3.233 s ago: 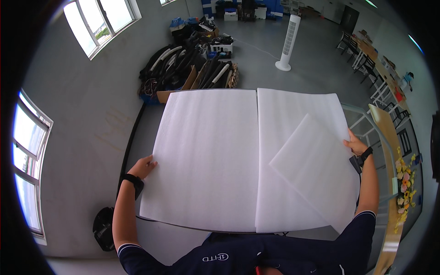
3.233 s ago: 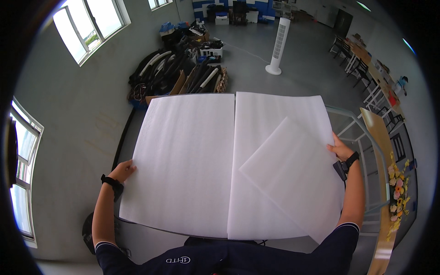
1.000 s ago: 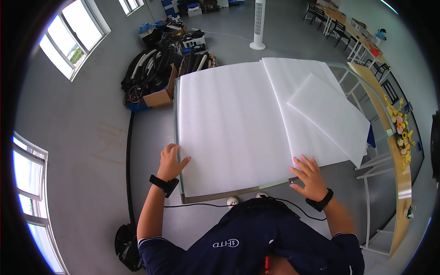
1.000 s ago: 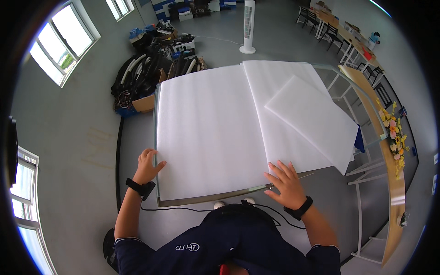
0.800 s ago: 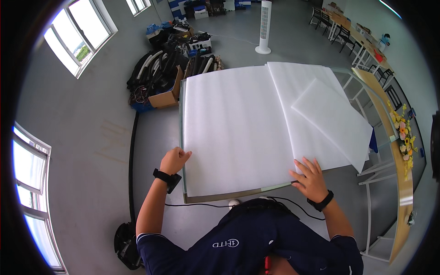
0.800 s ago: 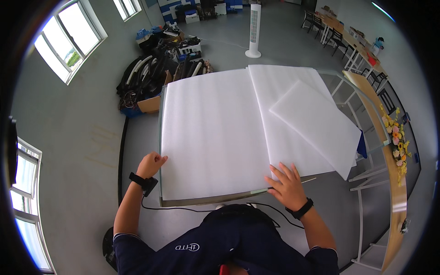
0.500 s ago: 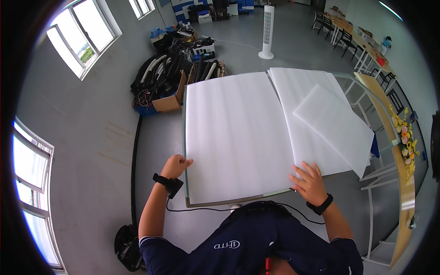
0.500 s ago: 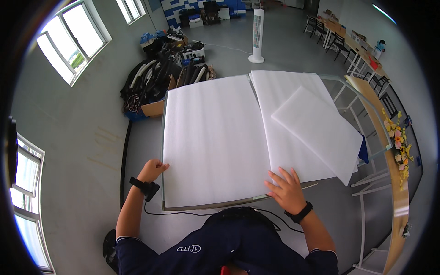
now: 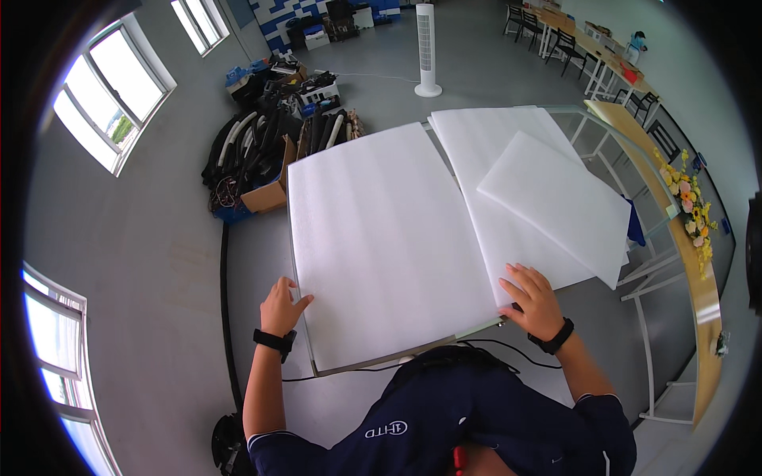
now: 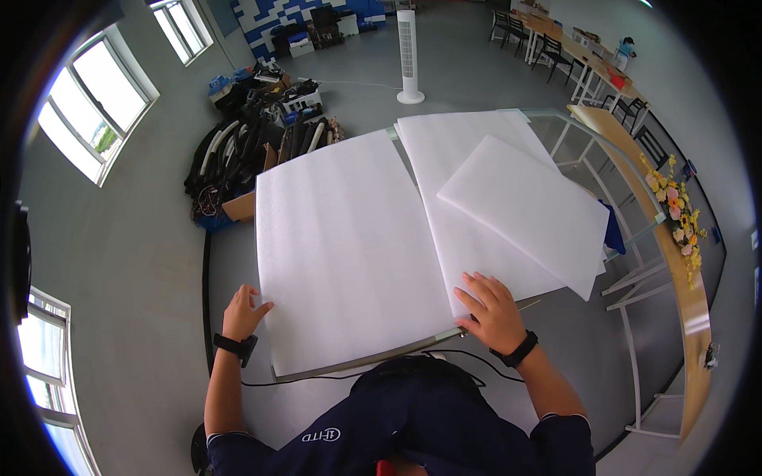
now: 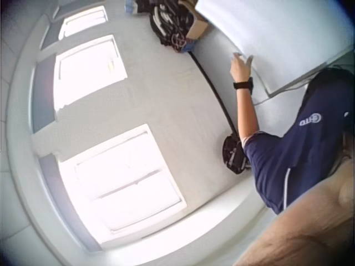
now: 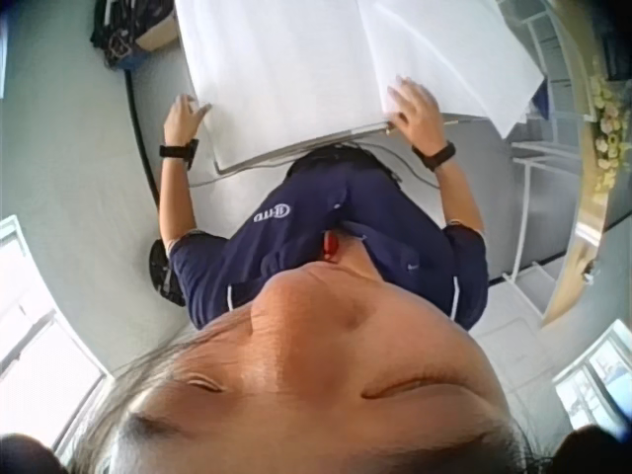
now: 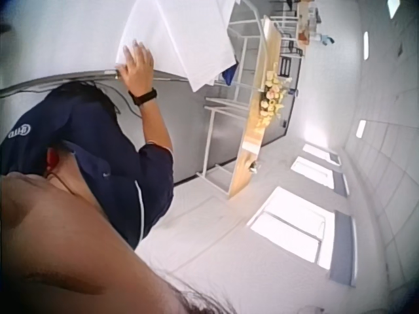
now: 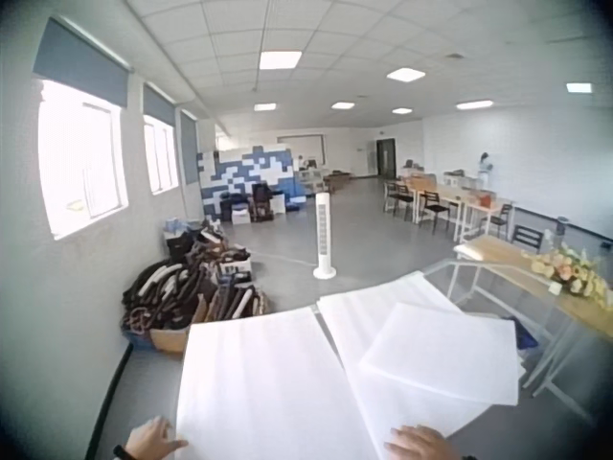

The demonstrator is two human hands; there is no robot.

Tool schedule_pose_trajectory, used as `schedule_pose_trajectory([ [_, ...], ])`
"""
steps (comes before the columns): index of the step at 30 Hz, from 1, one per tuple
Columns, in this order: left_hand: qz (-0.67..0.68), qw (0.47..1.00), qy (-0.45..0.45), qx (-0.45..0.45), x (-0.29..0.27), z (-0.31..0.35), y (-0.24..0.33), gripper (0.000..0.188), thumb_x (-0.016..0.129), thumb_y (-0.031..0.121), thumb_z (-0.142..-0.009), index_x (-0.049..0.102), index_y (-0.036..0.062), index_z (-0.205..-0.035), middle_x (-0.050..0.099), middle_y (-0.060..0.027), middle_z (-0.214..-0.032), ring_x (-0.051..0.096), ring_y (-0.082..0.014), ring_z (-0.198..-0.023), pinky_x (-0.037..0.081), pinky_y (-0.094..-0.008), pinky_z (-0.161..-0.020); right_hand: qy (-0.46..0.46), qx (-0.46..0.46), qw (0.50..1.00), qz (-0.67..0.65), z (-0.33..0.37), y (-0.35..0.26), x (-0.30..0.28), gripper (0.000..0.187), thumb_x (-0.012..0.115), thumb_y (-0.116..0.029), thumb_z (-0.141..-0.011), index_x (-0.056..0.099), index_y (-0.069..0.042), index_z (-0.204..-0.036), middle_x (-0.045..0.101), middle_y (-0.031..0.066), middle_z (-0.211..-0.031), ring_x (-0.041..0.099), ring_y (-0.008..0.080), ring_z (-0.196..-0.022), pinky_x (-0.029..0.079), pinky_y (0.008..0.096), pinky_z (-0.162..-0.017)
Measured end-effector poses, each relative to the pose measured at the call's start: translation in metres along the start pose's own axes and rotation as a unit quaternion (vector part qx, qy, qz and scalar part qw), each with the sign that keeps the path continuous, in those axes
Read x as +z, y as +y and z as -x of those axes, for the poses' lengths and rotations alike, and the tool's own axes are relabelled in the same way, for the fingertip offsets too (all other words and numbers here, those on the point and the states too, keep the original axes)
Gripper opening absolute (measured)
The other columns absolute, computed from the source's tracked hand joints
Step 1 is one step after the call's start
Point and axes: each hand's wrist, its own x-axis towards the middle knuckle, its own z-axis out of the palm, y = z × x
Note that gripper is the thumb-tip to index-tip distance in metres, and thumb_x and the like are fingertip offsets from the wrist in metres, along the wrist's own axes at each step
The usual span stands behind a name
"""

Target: Wipe down the top and sides of a glass display cabinet after removing protective foam sheets.

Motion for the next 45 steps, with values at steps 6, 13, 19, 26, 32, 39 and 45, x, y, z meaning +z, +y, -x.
schedule_pose_trajectory([
  [6,-0.068,0.994,0.048,0.075,-0.007,0.027,0.029,0.044,0.066,0.030,-0.072,0.049,0.0110,-0.108,0.053,-0.0031,-0.082,0.053,-0.0205,-0.079,0.038,-0.0392,-0.071,-0.032,-0.023,0.998,0.043,0.000,0.013,0.000,0.042,0.065,-0.010,-0.067,0.054,-0.005,-0.107,0.052,0.0126,-0.112,0.050,0.0273,-0.104,0.043,0.0352,-0.087],
  [13,0.155,0.965,-0.085,0.194,-0.009,0.084,0.096,0.037,0.067,0.022,-0.071,0.056,0.0090,-0.104,0.060,-0.0072,-0.087,0.058,-0.0201,-0.077,0.042,-0.0337,-0.071,-0.001,0.217,0.958,-0.189,0.007,0.027,-0.010,0.035,0.050,0.004,-0.073,0.053,-0.005,-0.106,0.059,0.0112,-0.100,0.059,0.0243,-0.091,0.049,0.0300,-0.065],
  [19,0.122,0.925,-0.129,0.336,0.015,0.099,0.155,0.031,0.063,0.022,-0.076,0.057,0.0129,-0.105,0.060,-0.0047,-0.092,0.056,-0.0219,-0.089,0.037,-0.0434,-0.089,0.118,0.100,0.980,-0.124,0.019,0.051,-0.008,0.037,0.047,0.012,-0.064,0.054,-0.003,-0.096,0.058,0.0102,-0.103,0.054,0.0276,-0.101,0.043,0.0348,-0.086],
  [26,0.172,0.885,-0.080,0.424,0.048,0.090,0.230,0.037,0.063,0.020,-0.074,0.054,0.0088,-0.108,0.057,-0.0057,-0.100,0.054,-0.0240,-0.092,0.037,-0.0450,-0.090,-0.019,0.004,0.999,0.031,0.024,0.057,-0.018,0.039,0.060,-0.004,-0.067,0.053,-0.011,-0.105,0.048,0.0058,-0.119,0.043,0.0244,-0.114,0.034,0.0442,-0.095],
  [32,0.065,0.912,-0.024,0.404,0.085,0.084,0.274,0.053,0.062,0.028,-0.074,0.044,0.0080,-0.120,0.035,-0.0151,-0.130,0.032,-0.0337,-0.121,0.030,-0.0503,-0.096,-0.063,-0.124,0.987,0.085,0.002,0.050,-0.015,0.038,0.057,-0.020,-0.075,0.052,-0.015,-0.112,0.044,0.0079,-0.124,0.041,0.0277,-0.115,0.033,0.0476,-0.094],
  [39,-0.001,0.959,0.021,0.283,0.108,0.081,0.288,0.069,0.065,0.035,-0.070,0.037,0.0047,-0.125,0.031,-0.0153,-0.131,0.028,-0.0371,-0.122,0.024,-0.0609,-0.093,-0.003,-0.122,0.989,0.084,-0.001,0.042,0.012,0.031,0.049,-0.015,-0.079,0.053,-0.002,-0.106,0.057,0.0107,-0.106,0.054,0.0232,-0.101,0.038,0.0428,-0.090],
  [45,-0.003,0.961,0.081,0.263,0.117,0.083,0.289,0.072,0.065,0.046,-0.066,0.044,0.0035,-0.120,0.036,-0.0129,-0.127,0.030,-0.0330,-0.121,0.021,-0.0592,-0.094,0.042,-0.183,0.982,0.004,0.008,0.060,0.016,0.023,0.052,-0.011,-0.075,0.057,-0.002,-0.095,0.058,0.0087,-0.100,0.055,0.0219,-0.098,0.040,0.0412,-0.090],
])
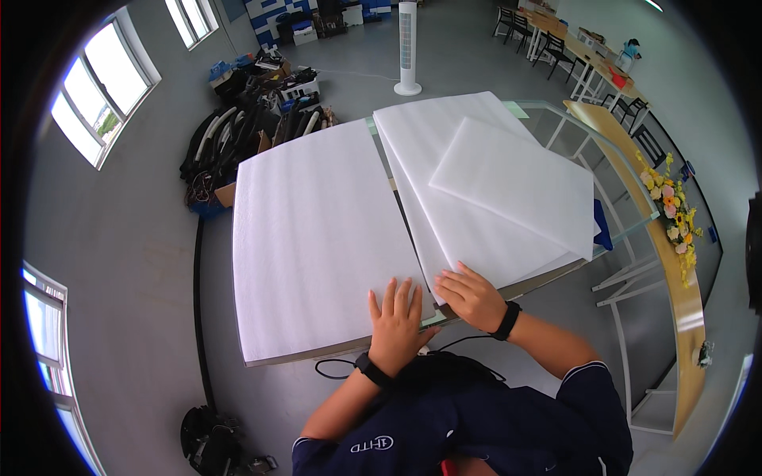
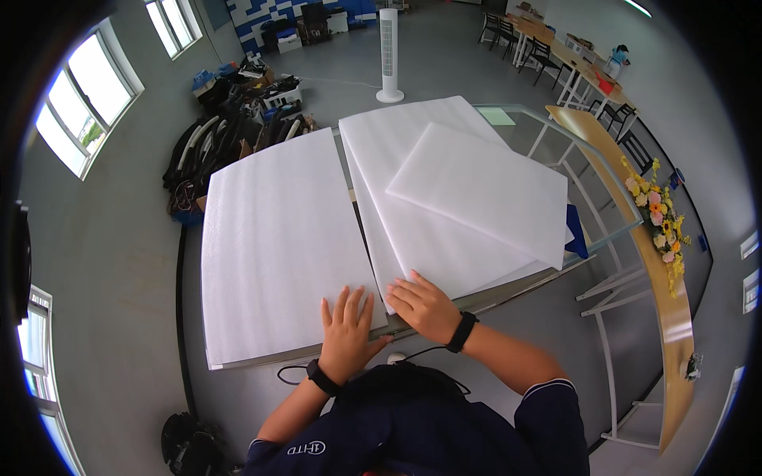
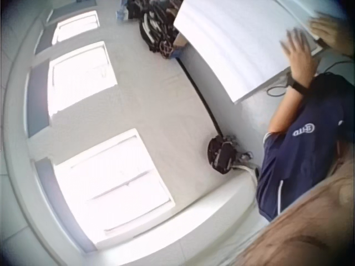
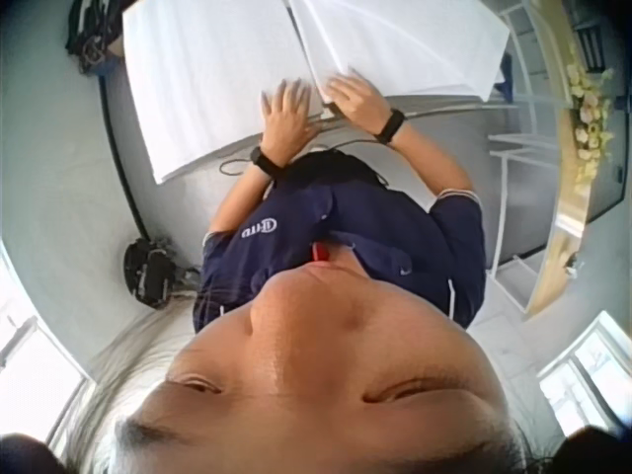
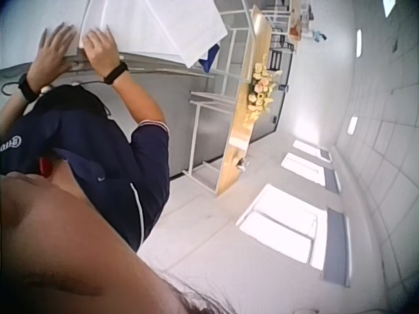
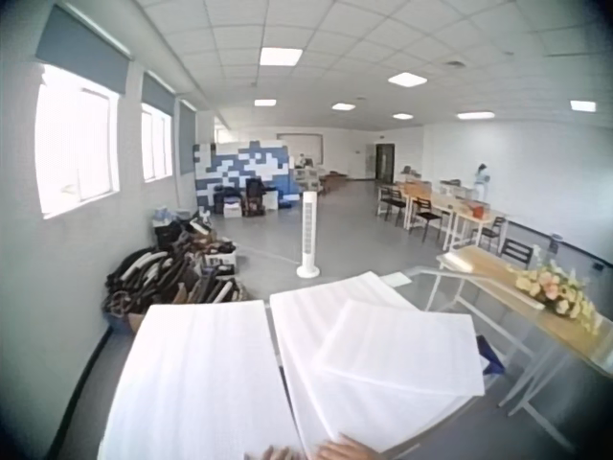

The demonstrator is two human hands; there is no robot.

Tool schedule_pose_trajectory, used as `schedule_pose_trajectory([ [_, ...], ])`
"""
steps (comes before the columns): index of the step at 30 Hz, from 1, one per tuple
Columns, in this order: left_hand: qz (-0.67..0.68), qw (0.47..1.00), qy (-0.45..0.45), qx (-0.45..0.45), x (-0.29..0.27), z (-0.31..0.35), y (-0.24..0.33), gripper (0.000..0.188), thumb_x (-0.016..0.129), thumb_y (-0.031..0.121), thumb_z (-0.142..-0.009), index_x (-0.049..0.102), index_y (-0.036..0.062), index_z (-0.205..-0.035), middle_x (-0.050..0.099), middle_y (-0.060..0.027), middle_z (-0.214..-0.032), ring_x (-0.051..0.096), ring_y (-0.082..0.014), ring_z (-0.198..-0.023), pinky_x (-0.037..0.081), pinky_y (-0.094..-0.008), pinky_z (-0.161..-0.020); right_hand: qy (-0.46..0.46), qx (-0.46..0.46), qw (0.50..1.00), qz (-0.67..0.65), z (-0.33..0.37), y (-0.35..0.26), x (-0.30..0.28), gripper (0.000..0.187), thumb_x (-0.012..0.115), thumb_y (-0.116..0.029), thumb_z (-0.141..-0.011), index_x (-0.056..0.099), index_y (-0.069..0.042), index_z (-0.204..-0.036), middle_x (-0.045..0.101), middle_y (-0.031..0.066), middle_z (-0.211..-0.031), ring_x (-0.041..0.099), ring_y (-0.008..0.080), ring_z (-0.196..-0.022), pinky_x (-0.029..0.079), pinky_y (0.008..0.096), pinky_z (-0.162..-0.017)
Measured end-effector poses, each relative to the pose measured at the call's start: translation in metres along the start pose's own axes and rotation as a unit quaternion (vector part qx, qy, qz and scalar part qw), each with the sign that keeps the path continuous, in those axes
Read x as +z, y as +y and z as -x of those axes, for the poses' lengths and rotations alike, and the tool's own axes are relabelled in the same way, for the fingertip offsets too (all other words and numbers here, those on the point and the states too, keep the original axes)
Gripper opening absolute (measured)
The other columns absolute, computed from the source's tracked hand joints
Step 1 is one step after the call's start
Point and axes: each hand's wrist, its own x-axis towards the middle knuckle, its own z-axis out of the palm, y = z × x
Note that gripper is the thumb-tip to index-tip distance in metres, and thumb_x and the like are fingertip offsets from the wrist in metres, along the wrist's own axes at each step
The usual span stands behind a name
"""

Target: Wipe down the top and sides of a glass display cabinet after removing protective foam sheets.

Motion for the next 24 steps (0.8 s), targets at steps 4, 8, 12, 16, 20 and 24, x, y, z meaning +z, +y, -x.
schedule_pose_trajectory([
  [4,-0.004,1.000,0.031,0.006,0.0010,-0.0024,-0.0008,0.070,0.064,0.047,-0.066,0.046,0.0040,-0.119,0.039,-0.0116,-0.125,0.032,-0.0309,-0.120,0.020,-0.0565,-0.096,0.016,-0.021,1.000,-0.016,0.0018,0.0017,-0.0027,0.021,0.054,-0.010,-0.073,0.058,-0.002,-0.092,0.058,0.0083,-0.098,0.055,0.0220,-0.098,0.040,0.0406,-0.090],
  [8,-0.009,0.999,0.038,-0.002,0.0026,-0.0022,0.0002,0.069,0.064,0.047,-0.066,0.047,0.0045,-0.118,0.040,-0.0110,-0.124,0.033,-0.0300,-0.120,0.021,-0.0559,-0.096,0.019,-0.035,0.998,-0.042,0.0061,0.0022,-0.0032,0.020,0.054,-0.009,-0.073,0.059,-0.002,-0.091,0.058,0.0078,-0.097,0.055,0.0215,-0.097,0.040,0.0404,-0.090],
  [12,-0.012,0.999,0.045,0.000,0.0034,-0.0006,-0.0002,0.068,0.064,0.046,-0.066,0.047,0.0046,-0.117,0.040,-0.0109,-0.124,0.033,-0.0299,-0.119,0.020,-0.0559,-0.096,0.031,-0.049,0.996,-0.065,0.0057,0.0022,-0.0062,0.019,0.054,-0.008,-0.073,0.059,-0.002,-0.090,0.059,0.0075,-0.096,0.055,0.0211,-0.097,0.040,0.0403,-0.091],
  [16,-0.010,0.999,0.048,0.004,0.0028,-0.0020,0.0003,0.066,0.065,0.044,-0.066,0.048,0.0047,-0.117,0.041,-0.0109,-0.124,0.033,-0.0300,-0.119,0.021,-0.0563,-0.096,0.046,-0.064,0.994,-0.074,0.0071,0.0063,-0.0020,0.018,0.055,-0.007,-0.073,0.060,-0.002,-0.090,0.059,0.0072,-0.095,0.055,0.0210,-0.097,0.040,0.0403,-0.091],
  [20,-0.014,0.999,0.044,0.002,0.0009,-0.0010,0.0032,0.065,0.066,0.043,-0.065,0.048,0.0051,-0.116,0.042,-0.0108,-0.124,0.034,-0.0299,-0.119,0.021,-0.0564,-0.096,0.028,-0.068,0.994,-0.079,0.0037,0.0069,-0.0044,0.016,0.056,-0.007,-0.073,0.060,-0.003,-0.088,0.059,0.0066,-0.095,0.055,0.0206,-0.096,0.041,0.0405,-0.091],
  [24,-0.014,0.998,0.054,0.003,0.0033,-0.0007,0.0015,0.065,0.066,0.043,-0.065,0.049,0.0055,-0.115,0.043,-0.0108,-0.123,0.036,-0.0297,-0.118,0.022,-0.0561,-0.096,0.023,-0.072,0.994,-0.078,0.0034,0.0079,-0.0012,0.015,0.057,-0.008,-0.073,0.060,-0.003,-0.087,0.059,0.0065,-0.095,0.055,0.0206,-0.096,0.041,0.0413,-0.090],
])
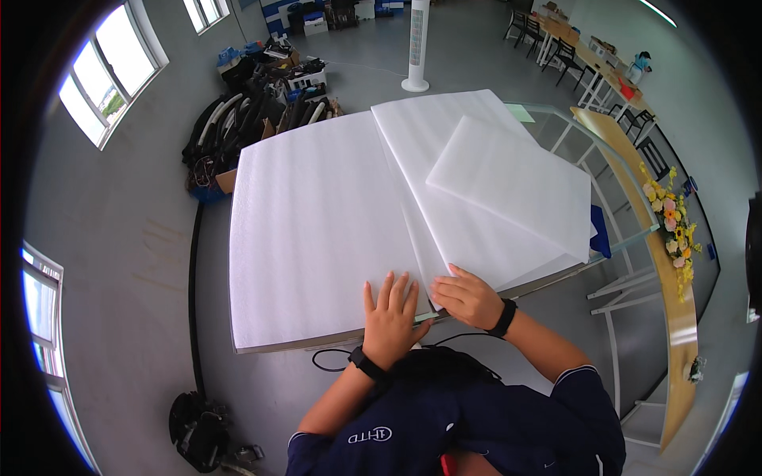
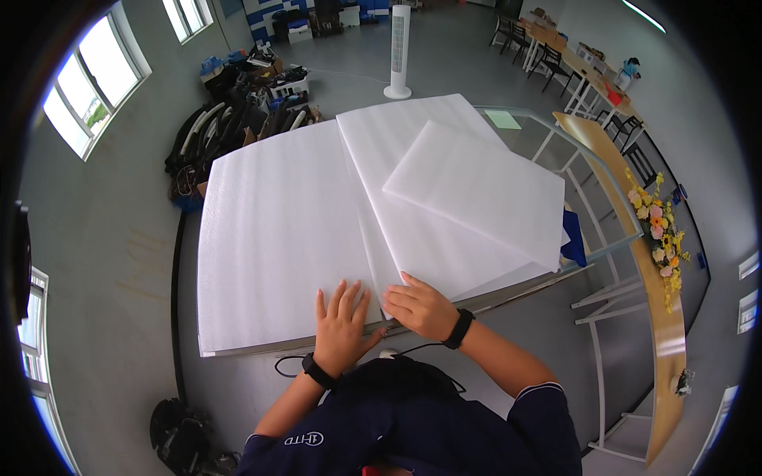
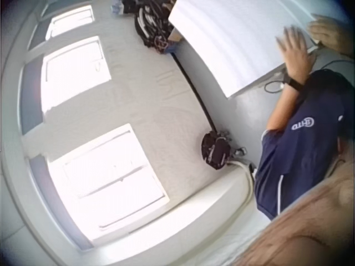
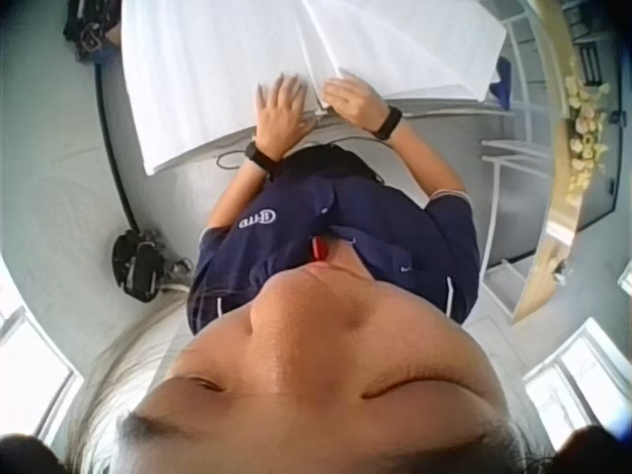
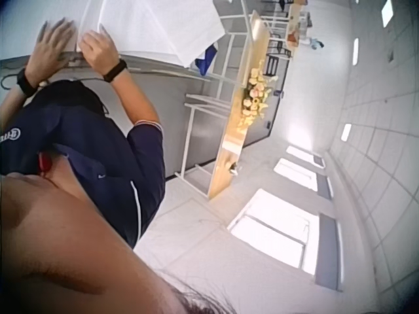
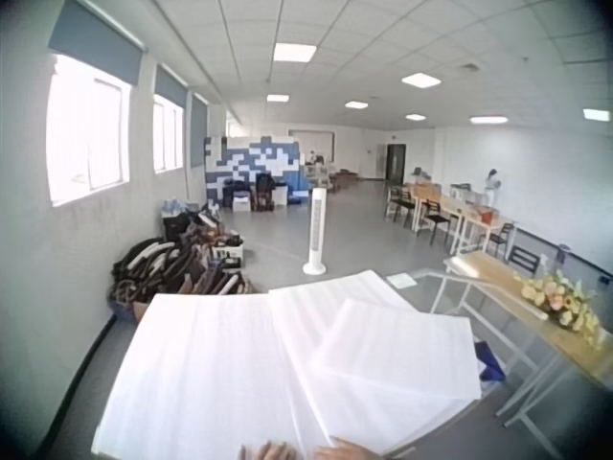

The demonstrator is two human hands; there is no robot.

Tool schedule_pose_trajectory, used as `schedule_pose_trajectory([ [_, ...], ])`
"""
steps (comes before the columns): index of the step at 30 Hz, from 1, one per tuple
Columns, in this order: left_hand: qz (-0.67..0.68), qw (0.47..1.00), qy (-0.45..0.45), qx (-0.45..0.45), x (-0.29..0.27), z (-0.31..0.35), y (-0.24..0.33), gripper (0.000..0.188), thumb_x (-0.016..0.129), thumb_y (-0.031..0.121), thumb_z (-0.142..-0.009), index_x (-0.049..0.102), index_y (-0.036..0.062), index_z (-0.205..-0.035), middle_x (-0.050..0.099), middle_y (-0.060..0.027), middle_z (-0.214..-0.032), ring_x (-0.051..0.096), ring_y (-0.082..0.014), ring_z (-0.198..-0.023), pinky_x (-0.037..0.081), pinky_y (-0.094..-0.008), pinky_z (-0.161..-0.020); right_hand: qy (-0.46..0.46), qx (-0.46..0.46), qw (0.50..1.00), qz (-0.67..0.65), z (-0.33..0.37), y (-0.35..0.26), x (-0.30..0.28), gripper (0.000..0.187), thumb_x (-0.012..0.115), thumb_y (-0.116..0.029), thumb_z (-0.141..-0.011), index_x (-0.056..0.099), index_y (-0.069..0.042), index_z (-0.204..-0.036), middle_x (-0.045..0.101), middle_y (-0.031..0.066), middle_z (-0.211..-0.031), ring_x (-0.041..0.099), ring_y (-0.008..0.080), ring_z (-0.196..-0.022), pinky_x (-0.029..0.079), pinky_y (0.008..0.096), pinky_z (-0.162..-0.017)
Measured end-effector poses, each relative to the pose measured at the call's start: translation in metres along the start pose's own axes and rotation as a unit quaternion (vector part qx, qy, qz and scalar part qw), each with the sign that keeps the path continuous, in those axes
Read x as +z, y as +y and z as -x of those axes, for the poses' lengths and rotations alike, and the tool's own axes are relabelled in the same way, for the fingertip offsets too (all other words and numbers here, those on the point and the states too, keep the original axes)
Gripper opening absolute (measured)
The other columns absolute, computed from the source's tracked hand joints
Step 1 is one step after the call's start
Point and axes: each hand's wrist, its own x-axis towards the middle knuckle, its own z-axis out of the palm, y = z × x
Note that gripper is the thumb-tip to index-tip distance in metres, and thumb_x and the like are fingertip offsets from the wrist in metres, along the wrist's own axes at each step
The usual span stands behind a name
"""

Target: Wipe down the top and sides of a glass display cabinet after removing protective foam sheets.

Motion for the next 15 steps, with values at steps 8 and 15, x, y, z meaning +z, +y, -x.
schedule_pose_trajectory([
  [8,-0.009,1.000,0.007,-0.002,0.001,-0.002,-0.001,0.065,0.065,0.045,-0.065,0.049,0.0088,-0.117,0.042,-0.0100,-0.124,0.036,-0.0290,-0.118,0.022,-0.0557,-0.096,-0.030,0.023,0.999,-0.012,-0.001,-0.004,-0.005,0.017,0.055,-0.009,-0.074,0.061,-0.004,-0.089,0.059,0.0066,-0.098,0.054,0.0197,-0.099,0.038,0.0422,-0.093],
  [15,-0.022,0.999,0.024,0.006,0.005,0.000,0.000,0.064,0.064,0.047,-0.066,0.047,0.0202,-0.122,0.042,-0.0090,-0.123,0.036,-0.0283,-0.118,0.021,-0.0556,-0.096,-0.027,0.076,0.996,0.039,-0.001,-0.015,-0.002,0.020,0.053,-0.011,-0.074,0.060,-0.003,-0.091,0.058,0.0071,-0.100,0.053,0.0186,-0.101,0.037,0.0405,-0.092],
])
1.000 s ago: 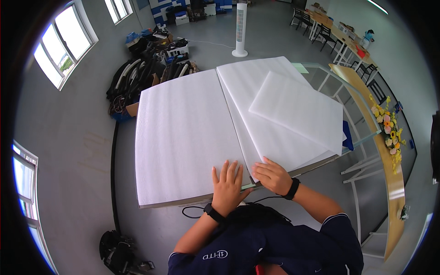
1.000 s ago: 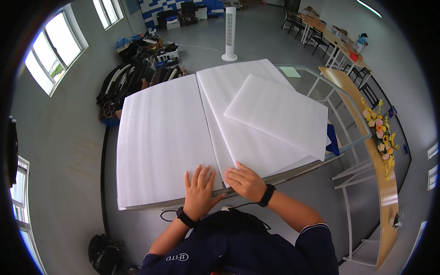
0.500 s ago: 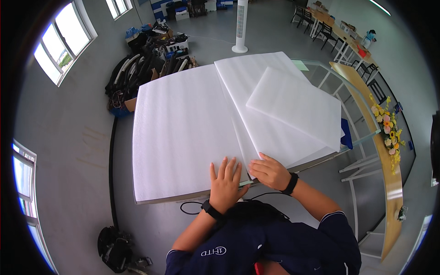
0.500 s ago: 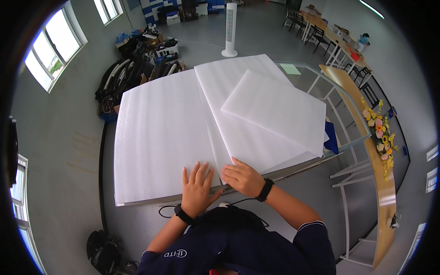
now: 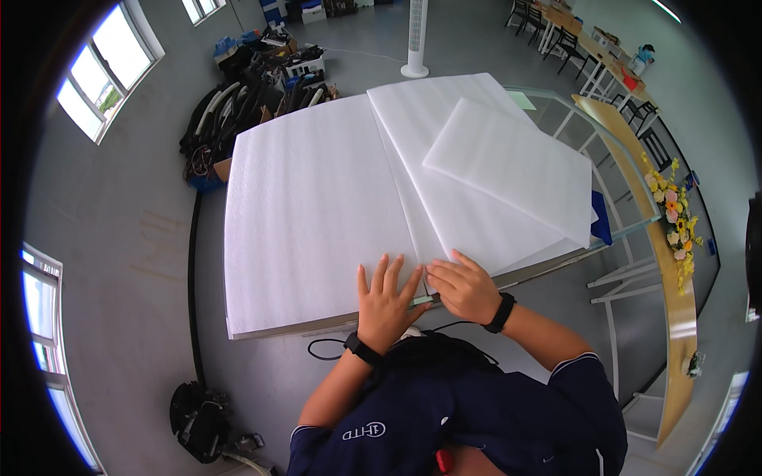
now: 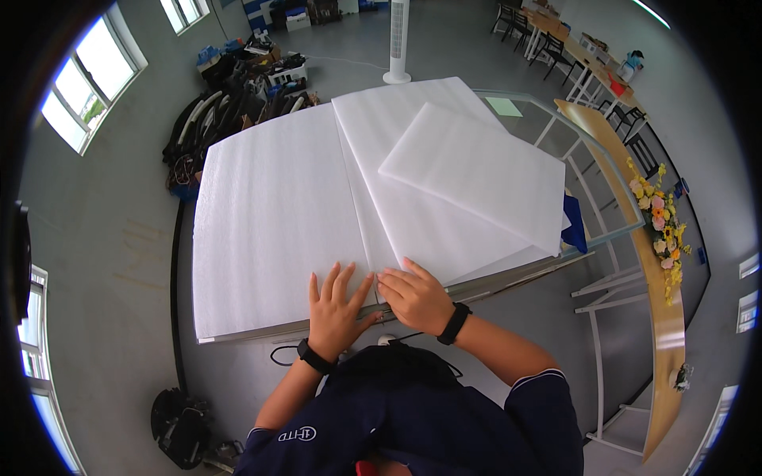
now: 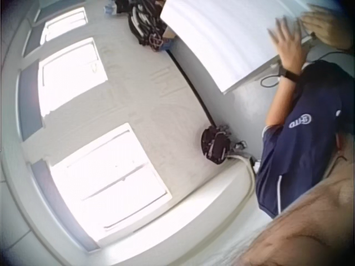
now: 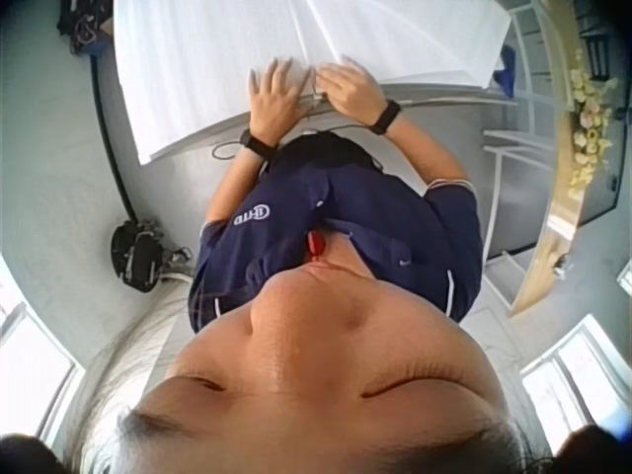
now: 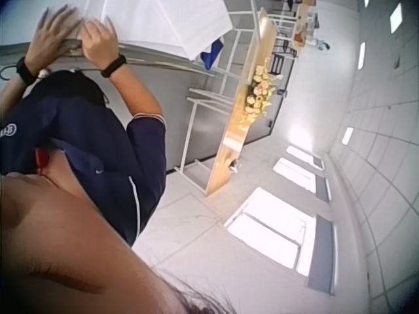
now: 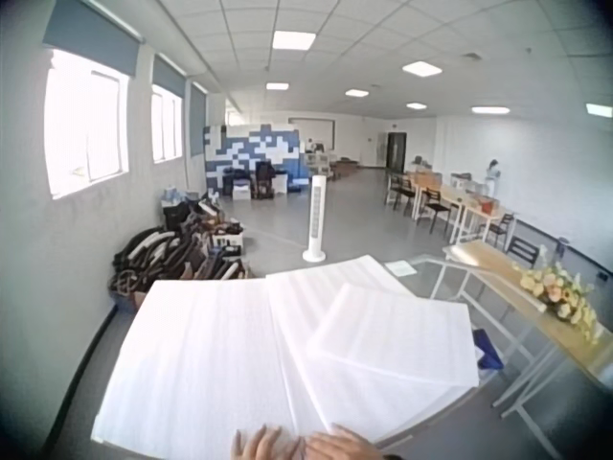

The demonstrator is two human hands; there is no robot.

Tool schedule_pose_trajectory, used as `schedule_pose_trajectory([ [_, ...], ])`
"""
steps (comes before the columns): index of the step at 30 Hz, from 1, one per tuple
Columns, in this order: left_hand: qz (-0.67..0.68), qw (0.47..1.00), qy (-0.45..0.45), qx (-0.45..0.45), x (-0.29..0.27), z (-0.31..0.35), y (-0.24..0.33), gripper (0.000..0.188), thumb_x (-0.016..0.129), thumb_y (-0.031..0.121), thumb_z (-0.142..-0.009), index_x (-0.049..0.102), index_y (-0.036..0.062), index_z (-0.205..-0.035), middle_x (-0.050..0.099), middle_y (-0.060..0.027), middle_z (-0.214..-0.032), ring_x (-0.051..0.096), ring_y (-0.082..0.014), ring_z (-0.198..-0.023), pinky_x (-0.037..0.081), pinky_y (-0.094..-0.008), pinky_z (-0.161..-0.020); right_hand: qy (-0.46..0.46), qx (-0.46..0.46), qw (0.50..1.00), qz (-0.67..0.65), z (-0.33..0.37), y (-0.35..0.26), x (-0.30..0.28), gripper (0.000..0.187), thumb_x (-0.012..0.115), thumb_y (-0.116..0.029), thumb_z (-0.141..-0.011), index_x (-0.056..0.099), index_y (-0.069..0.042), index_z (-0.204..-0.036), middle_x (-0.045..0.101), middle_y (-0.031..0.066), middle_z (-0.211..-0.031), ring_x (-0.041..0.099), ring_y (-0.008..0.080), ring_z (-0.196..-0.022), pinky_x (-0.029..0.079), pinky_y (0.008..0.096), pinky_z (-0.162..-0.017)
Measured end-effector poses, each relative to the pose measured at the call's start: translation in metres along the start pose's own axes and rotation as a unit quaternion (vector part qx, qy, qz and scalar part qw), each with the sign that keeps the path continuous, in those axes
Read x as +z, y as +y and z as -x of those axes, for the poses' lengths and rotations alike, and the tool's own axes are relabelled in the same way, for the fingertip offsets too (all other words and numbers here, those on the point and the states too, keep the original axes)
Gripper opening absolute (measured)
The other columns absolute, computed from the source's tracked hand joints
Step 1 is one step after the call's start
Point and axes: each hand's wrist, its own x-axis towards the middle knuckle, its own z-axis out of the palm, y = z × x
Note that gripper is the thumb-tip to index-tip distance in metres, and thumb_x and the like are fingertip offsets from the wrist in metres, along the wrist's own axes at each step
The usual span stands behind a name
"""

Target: Wipe down the top and sides of a glass display cabinet after removing protective foam sheets.

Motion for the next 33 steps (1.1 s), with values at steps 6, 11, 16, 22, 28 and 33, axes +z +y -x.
schedule_pose_trajectory([
  [6,0.010,1.000,-0.006,-0.010,-0.004,-0.002,0.004,0.063,0.064,0.046,-0.066,0.047,0.0207,-0.122,0.041,-0.0098,-0.124,0.036,-0.0290,-0.117,0.021,-0.0562,-0.096,-0.023,0.059,0.996,-0.058,-0.008,-0.006,0.000,0.025,0.054,-0.004,-0.068,0.060,-0.001,-0.092,0.057,0.0092,-0.103,0.053,0.0220,-0.101,0.037,0.0431,-0.092],
  [11,-0.010,0.999,-0.028,-0.034,-0.010,-0.006,0.015,0.060,0.064,0.044,-0.067,0.049,0.0165,-0.118,0.040,-0.0124,-0.123,0.036,-0.0327,-0.117,0.022,-0.0586,-0.095,-0.010,0.026,0.996,-0.086,0.001,-0.005,-0.006,0.024,0.056,-0.007,-0.070,0.059,-0.001,-0.093,0.055,0.0098,-0.106,0.052,0.0241,-0.102,0.039,0.0414,-0.090],
  [16,-0.049,0.997,-0.058,-0.001,-0.008,-0.011,0.021,0.066,0.062,0.045,-0.068,0.047,0.0056,-0.118,0.035,-0.0137,-0.130,0.030,-0.0314,-0.123,0.020,-0.0581,-0.097,0.038,0.020,0.982,-0.185,0.017,-0.006,-0.020,0.024,0.058,-0.003,-0.070,0.059,-0.003,-0.094,0.057,0.0085,-0.105,0.052,0.0252,-0.100,0.041,0.0387,-0.087],
  [22,0.013,0.997,-0.068,0.033,-0.010,-0.004,0.034,0.071,0.059,0.046,-0.072,0.040,-0.0002,-0.123,0.030,-0.0127,-0.135,0.025,-0.0288,-0.127,0.018,-0.0571,-0.098,0.127,0.144,0.969,-0.158,0.047,-0.007,-0.045,0.023,0.056,0.003,-0.070,0.059,-0.003,-0.092,0.059,0.0073,-0.099,0.056,0.0243,-0.091,0.043,0.0347,-0.078],
  [28,0.016,0.993,-0.101,0.062,-0.007,0.000,0.037,0.065,0.057,0.039,-0.076,0.039,-0.0012,-0.124,0.033,-0.0126,-0.134,0.027,-0.0270,-0.126,0.018,-0.0521,-0.101,0.182,0.232,0.949,-0.109,0.080,-0.016,-0.051,0.022,0.053,0.006,-0.072,0.059,-0.002,-0.092,0.060,0.0093,-0.096,0.056,0.0253,-0.088,0.044,0.0328,-0.076],
  [33,0.097,0.988,-0.099,0.061,-0.021,0.017,0.036,0.062,0.059,0.035,-0.076,0.039,0.0005,-0.124,0.032,-0.0137,-0.134,0.027,-0.0293,-0.126,0.018,-0.0511,-0.101,0.220,0.290,0.928,-0.086,0.098,-0.031,-0.052,0.021,0.052,0.007,-0.073,0.059,-0.001,-0.091,0.061,0.0105,-0.094,0.057,0.0260,-0.083,0.046,0.0324,-0.073],
])
